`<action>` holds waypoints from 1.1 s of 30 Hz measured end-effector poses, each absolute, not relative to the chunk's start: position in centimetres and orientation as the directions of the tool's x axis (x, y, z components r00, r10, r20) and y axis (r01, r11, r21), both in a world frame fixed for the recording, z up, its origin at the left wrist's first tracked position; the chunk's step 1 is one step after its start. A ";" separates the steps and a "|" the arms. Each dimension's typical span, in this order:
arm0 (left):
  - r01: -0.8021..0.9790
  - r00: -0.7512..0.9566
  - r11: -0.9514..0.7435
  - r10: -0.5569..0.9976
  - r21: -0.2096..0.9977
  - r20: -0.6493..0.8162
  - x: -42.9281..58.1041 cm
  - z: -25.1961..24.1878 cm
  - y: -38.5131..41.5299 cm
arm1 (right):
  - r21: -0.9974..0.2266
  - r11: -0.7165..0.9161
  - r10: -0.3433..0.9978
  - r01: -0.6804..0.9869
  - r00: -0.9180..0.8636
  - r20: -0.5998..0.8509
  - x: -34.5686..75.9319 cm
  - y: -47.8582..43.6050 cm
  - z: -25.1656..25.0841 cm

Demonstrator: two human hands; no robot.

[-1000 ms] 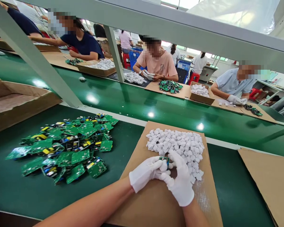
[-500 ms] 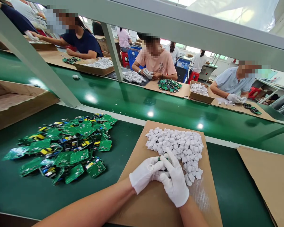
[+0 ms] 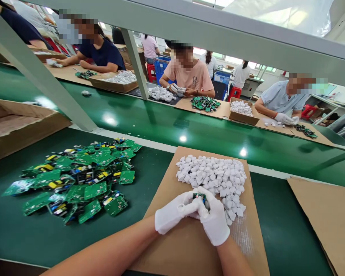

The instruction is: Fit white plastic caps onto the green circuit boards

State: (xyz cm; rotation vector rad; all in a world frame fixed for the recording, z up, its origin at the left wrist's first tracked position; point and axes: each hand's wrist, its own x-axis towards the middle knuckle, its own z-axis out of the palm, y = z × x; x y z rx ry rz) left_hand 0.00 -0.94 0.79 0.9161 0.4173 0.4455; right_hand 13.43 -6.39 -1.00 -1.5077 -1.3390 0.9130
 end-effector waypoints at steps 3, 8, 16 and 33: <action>-0.168 0.826 0.543 0.533 0.823 -0.183 -0.1 0.6 -0.7 | -0.970 -0.051 0.992 0.237 0.128 -0.021 13.8 -6.5 -0.8; -0.150 0.817 0.585 0.528 0.797 -0.233 -0.1 0.8 -0.7 | -0.978 -0.023 0.996 0.207 0.088 -0.004 13.8 -6.3 -0.5; -0.251 0.874 0.801 0.429 0.543 -0.227 -0.5 0.5 -0.8 | -0.982 -0.010 0.994 0.188 0.105 0.010 13.8 -6.5 -0.1; -0.230 0.886 0.796 0.409 0.559 -0.218 -0.6 -0.4 -1.2 | -0.972 0.059 0.994 0.225 0.074 0.077 13.8 -6.6 -0.5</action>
